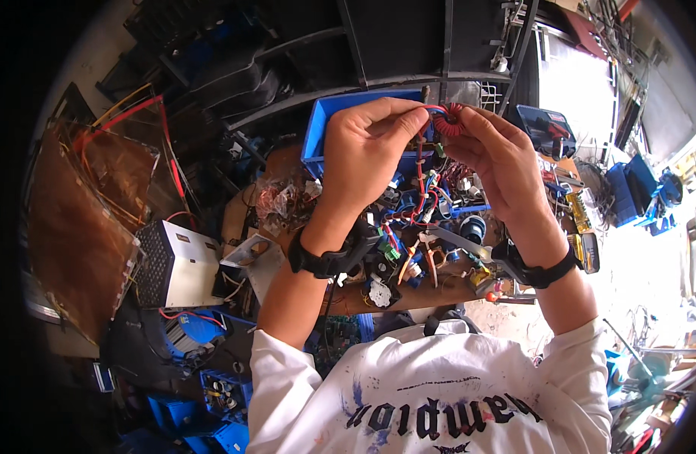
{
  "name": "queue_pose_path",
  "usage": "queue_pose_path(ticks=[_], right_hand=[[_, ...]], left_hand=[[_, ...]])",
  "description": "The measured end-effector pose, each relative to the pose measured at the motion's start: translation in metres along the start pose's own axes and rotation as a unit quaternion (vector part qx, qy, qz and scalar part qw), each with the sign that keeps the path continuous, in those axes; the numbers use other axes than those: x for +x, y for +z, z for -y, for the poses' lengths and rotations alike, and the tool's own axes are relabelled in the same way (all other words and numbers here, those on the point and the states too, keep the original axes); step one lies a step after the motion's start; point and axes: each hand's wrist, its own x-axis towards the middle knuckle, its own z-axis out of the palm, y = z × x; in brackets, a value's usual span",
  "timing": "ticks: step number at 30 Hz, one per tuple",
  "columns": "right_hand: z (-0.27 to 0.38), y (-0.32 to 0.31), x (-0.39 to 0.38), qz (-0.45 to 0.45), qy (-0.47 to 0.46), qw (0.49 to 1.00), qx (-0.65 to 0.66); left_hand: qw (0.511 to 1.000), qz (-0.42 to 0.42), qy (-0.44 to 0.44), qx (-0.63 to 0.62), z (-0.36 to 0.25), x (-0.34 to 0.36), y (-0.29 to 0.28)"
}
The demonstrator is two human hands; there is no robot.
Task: The person works at a cluttered workbench, manipulating a bundle of wires and connectors. They use a pair of pliers to strip insulation from the wire ends and then use a screwdriver to adjust a green terminal block. The person also briefly handles a yellow brush and a metal file before returning to the wiring task.
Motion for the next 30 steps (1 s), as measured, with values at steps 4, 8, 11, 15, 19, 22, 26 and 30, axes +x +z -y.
queue_pose_path(ticks=[4,8,11,15,19,22,26,30], right_hand=[[0.0,0.001,-0.001,-0.008,-0.005,1.0,-0.011],[-0.003,-0.002,0.0,-0.016,-0.014,1.0,-0.02],[-0.003,-0.005,0.0,-0.01,-0.01,1.0,-0.01],[-0.004,-0.002,0.001,-0.021,-0.026,0.999,0.001],[-0.004,-0.001,0.0,-0.036,-0.048,0.998,-0.026],[-0.003,-0.002,0.0,-0.046,-0.07,0.995,-0.056],[-0.005,-0.003,0.001,-0.051,-0.1,0.99,-0.081],[-0.006,-0.003,0.001,-0.053,-0.12,0.99,-0.055]], left_hand=[[1.0,-0.006,-0.023,0.009,-0.005,0.003,0.0],[1.0,-0.007,-0.003,0.024,-0.003,0.005,0.003],[1.0,-0.012,0.006,0.015,-0.003,0.005,0.007],[1.0,-0.008,-0.004,-0.006,-0.005,0.005,0.006],[1.0,0.01,-0.009,-0.006,0.001,0.004,0.004],[1.0,0.012,-0.001,-0.001,0.003,0.002,0.007],[0.999,0.007,0.037,0.034,0.003,0.0,0.01],[0.994,0.011,0.083,0.063,0.002,0.0,0.009]])
